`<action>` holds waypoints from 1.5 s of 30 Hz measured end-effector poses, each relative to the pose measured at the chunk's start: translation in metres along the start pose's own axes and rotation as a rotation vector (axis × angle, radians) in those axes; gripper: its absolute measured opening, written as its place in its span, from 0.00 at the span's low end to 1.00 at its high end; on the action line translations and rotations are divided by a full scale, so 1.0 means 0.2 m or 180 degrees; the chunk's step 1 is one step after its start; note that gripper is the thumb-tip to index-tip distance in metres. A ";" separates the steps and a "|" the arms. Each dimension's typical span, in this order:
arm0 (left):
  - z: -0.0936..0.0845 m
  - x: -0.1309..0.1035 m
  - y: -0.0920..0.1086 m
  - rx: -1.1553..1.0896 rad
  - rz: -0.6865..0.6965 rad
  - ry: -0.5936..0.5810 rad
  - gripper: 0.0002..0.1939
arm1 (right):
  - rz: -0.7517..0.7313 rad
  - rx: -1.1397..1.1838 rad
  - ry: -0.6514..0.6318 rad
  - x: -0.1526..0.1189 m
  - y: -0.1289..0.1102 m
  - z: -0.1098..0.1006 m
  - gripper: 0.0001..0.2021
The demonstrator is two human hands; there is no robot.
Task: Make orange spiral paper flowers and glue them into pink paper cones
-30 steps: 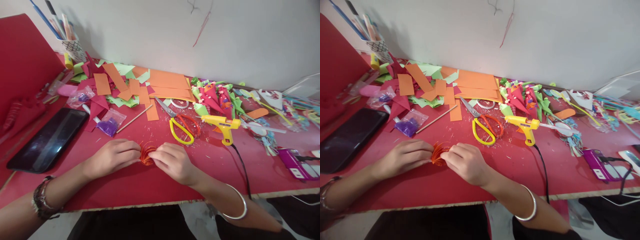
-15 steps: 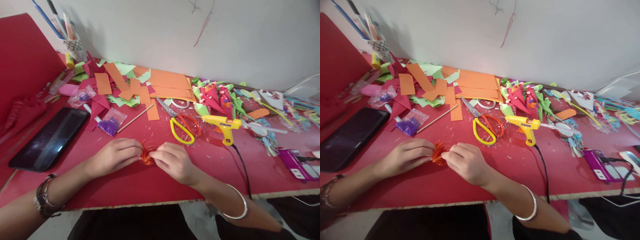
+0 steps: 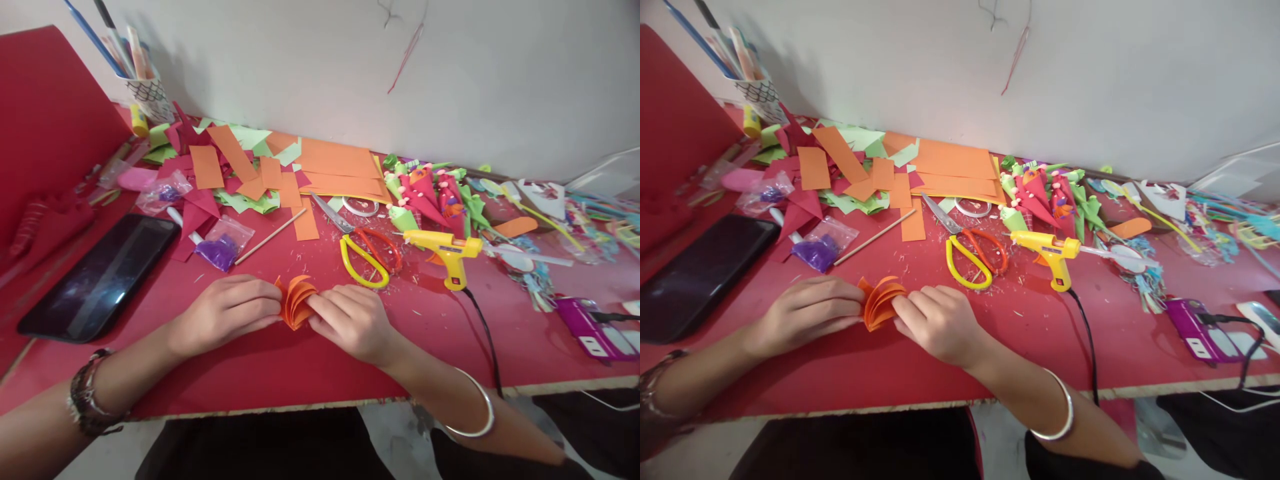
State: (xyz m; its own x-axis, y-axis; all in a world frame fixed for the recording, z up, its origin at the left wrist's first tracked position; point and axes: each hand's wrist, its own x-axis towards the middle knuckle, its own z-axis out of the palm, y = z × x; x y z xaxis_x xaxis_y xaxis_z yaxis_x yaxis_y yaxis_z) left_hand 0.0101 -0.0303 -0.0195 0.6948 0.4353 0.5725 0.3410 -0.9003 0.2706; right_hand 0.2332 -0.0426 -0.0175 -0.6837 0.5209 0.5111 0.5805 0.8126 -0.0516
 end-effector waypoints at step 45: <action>-0.01 0.00 0.00 0.0409 0.0211 0.0124 0.07 | -0.0405 -0.0135 -0.0007 0.01 -0.01 -0.03 0.05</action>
State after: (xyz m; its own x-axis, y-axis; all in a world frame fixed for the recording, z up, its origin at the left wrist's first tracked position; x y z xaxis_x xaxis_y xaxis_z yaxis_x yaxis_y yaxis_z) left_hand 0.0093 -0.0307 -0.0177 0.6943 0.3719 0.6162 0.3750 -0.9177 0.1314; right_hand 0.2338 -0.0457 -0.0107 -0.7539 0.4150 0.5093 0.5073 0.8603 0.0499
